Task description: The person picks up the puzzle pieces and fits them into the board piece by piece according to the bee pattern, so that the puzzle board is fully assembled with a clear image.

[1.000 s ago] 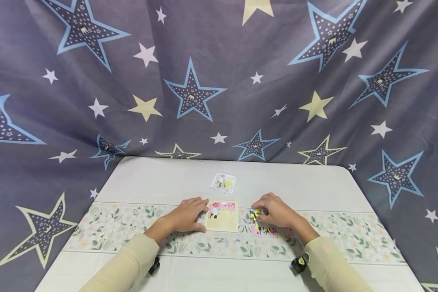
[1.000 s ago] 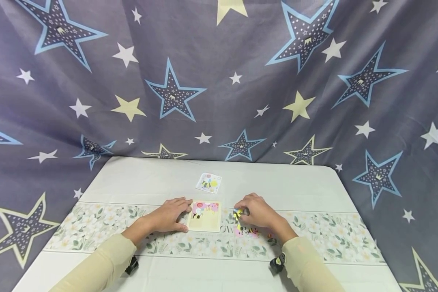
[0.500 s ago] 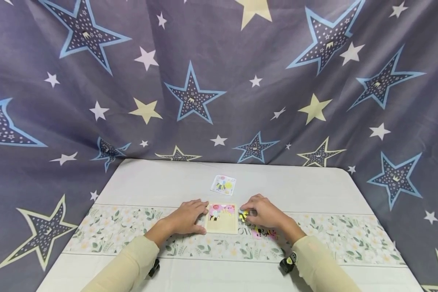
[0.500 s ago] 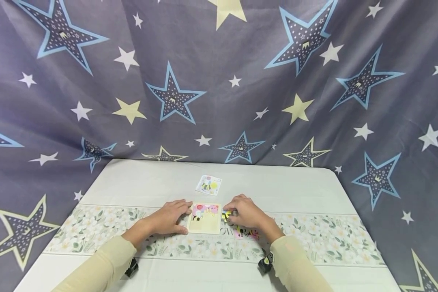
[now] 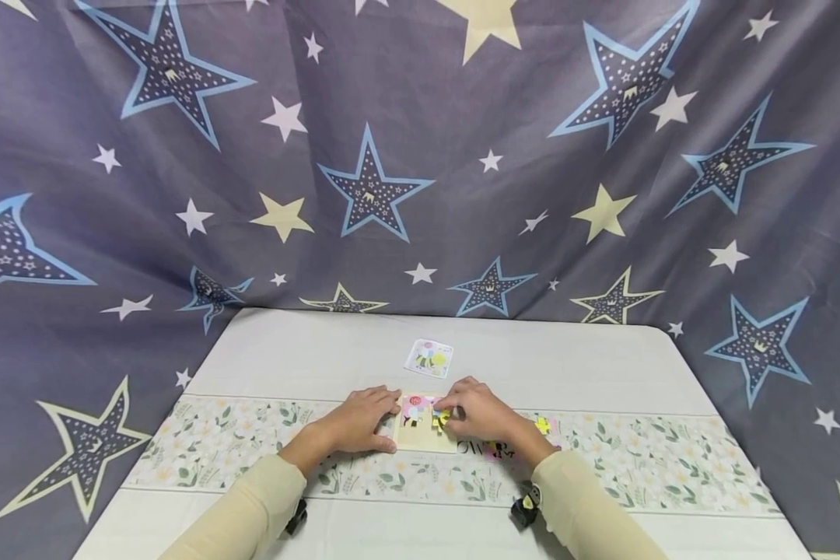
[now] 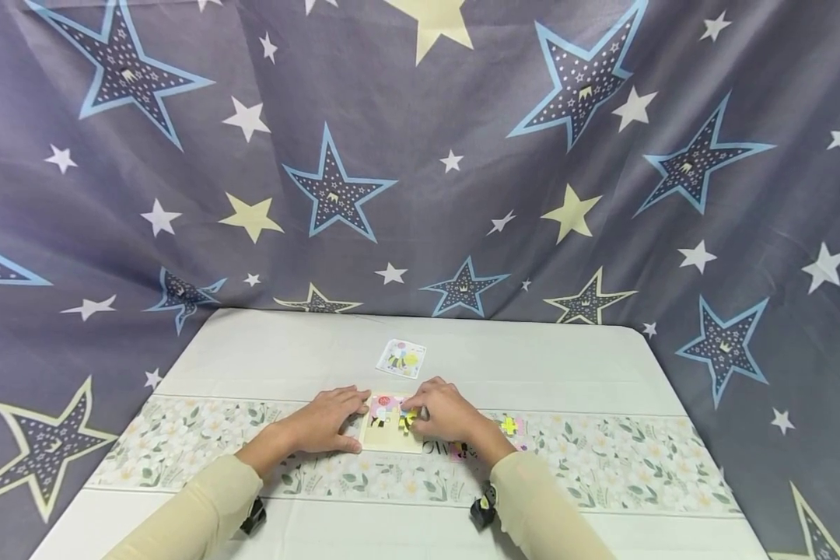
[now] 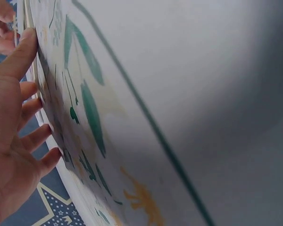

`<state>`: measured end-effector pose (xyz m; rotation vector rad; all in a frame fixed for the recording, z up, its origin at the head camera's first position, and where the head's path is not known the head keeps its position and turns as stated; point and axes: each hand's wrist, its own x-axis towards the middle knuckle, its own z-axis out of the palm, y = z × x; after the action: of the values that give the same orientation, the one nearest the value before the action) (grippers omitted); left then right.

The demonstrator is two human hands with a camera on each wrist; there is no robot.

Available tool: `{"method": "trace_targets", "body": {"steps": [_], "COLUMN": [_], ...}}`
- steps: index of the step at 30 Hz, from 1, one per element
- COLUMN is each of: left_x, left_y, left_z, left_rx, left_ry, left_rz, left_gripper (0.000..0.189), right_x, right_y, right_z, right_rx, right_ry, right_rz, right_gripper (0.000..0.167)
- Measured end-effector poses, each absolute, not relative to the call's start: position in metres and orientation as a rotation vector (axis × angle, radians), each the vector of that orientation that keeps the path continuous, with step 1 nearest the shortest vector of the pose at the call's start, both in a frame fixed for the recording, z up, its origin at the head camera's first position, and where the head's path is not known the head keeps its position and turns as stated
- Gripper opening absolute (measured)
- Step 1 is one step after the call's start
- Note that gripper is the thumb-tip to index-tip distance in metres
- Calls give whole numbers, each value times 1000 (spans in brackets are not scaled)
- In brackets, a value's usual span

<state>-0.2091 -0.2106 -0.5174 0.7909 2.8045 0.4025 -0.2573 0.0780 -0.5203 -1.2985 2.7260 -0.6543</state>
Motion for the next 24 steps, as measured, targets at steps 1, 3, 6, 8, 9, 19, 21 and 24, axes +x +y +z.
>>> {"method": "trace_targets", "body": {"steps": [1,3,6,8,9,19,21,24], "left_x": [-209,-209,-209,-209,-209,-209,-210,-210], "left_y": [-210,-210,-210,-210,-210,-210,-210,-210], "left_z": [-518,-518,-518,-518,-518,-519,-518,-517], "left_rx": [786,779,771,771,772,790,790,795], "left_ry": [2802,2800,2802,2808,2809,2810,2814,2813], "left_rz": [403,402,391,383,380,379,370,366], "left_gripper": [71,72,74,75,75,75,76,78], "right_x": [-257,-256,-255,-255,-255,-255,-254,-254], "right_y": [76,71,65,61,59,48,47,45], "right_z": [-522,-523,-523,-523,-523,-524,-522,-519], "right_rx": [-1301,-1301,-1292,-1293,-1291,-1254,-1249,-1240], "right_ry": [2725,2726,2727,2729,2729,2766,2770,2770], "right_rz": [-647,-630,-620,-605,-596,-522,-521,-504], "right_gripper": [34,34,34,34,34,31,31,30]}}
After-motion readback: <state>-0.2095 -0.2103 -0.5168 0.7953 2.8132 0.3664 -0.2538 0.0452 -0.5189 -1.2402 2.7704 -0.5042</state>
